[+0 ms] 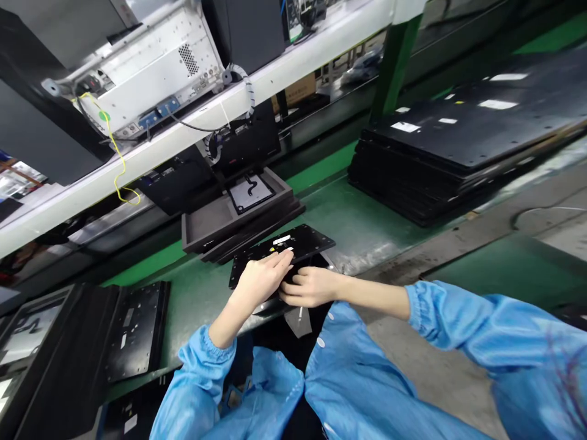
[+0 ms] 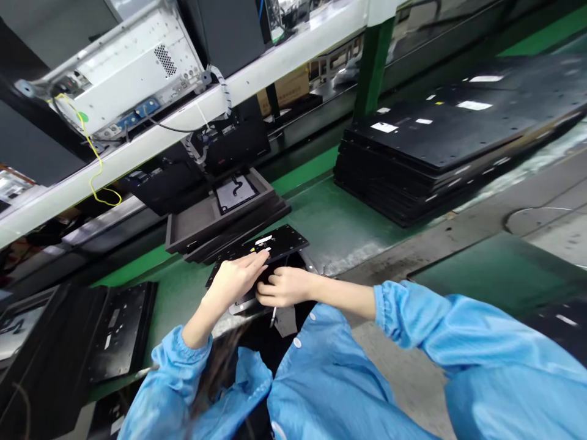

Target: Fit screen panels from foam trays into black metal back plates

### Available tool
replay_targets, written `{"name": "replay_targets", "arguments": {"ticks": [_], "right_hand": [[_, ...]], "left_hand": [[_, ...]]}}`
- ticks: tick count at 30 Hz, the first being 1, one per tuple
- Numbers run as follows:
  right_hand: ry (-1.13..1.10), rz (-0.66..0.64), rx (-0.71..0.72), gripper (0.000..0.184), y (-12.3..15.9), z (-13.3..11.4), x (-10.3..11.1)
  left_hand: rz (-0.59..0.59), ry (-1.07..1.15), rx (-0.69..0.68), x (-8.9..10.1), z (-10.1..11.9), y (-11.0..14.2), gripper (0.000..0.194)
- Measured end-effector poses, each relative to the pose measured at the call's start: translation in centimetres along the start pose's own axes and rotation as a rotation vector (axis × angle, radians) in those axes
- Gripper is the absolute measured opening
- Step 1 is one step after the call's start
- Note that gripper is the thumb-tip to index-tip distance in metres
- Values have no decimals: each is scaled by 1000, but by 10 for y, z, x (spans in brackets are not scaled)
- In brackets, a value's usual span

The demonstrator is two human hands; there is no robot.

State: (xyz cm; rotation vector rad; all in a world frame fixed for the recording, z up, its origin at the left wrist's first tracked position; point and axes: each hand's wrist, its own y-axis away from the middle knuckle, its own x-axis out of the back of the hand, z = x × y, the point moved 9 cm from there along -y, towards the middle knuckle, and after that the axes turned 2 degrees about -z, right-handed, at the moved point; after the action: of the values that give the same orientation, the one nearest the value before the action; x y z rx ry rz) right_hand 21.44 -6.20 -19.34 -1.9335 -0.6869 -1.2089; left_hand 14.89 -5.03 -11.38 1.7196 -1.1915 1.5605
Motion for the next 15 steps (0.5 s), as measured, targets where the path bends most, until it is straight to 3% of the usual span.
{"name": "replay_targets", "arguments": {"ticks": [5, 8, 10, 12, 14, 15], "right_hand": [[128, 86, -198, 36, 0, 11, 23], [50, 129, -195, 42, 29, -7, 40], [-125, 158, -244, 40, 69, -19, 53], [-307, 229, -427, 31, 125, -21, 66], [-462, 413, -681, 29, 194, -19, 81], [-538, 594, -836, 35, 234, -17, 88]], "left_hand": [[-42, 67, 63, 2, -11, -5, 37], [-25, 87, 79, 3, -14, -4, 38], [-8, 96, 63, 1, -10, -2, 39], [11, 108, 34, -4, -2, 3, 38], [25, 114, 9, -15, 8, 8, 38], [30, 116, 1, -23, 14, 12, 38]]}}
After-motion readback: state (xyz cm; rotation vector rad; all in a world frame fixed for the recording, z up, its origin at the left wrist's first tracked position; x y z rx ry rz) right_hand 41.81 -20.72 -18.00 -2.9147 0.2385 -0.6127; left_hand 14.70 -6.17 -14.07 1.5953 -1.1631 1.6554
